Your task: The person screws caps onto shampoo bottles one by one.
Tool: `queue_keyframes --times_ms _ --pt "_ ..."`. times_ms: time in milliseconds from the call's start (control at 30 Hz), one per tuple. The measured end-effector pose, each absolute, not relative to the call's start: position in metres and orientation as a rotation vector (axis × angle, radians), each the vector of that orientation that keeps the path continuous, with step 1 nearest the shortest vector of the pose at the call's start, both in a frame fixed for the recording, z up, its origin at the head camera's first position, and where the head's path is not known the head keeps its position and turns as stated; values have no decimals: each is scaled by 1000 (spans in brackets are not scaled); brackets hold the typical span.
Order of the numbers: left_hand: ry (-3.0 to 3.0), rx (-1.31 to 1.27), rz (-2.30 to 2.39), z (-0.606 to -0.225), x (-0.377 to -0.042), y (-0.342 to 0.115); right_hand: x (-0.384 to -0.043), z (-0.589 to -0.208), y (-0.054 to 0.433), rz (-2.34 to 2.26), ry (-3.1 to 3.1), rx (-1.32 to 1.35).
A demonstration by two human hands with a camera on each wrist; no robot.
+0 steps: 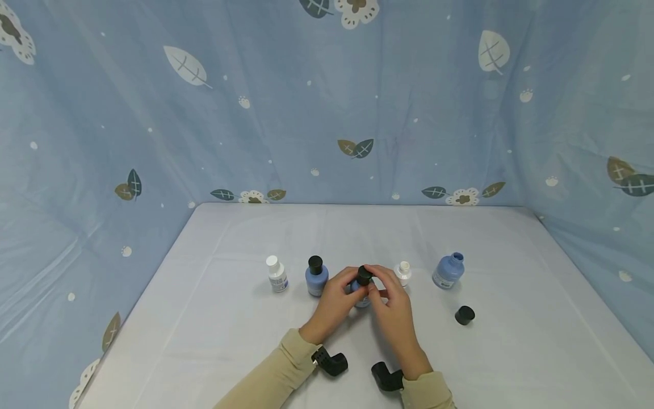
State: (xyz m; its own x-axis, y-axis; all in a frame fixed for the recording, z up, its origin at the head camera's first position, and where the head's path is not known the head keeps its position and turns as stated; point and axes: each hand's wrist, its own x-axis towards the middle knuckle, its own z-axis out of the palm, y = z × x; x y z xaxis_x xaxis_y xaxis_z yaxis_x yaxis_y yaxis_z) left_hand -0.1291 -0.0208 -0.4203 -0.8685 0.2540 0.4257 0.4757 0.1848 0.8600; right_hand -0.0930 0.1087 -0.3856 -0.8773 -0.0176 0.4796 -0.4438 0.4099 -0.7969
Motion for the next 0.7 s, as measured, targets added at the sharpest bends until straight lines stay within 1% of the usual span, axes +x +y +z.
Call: queue_keyframes --times_ms 300,700 --pt "-2263 -728 -1760 -420 -129 -20 -107 -415 117 1454 -2275 383" --pt "-2267 -716 -1761 -420 -129 -20 -106 -415 117 1427 -2294 362"
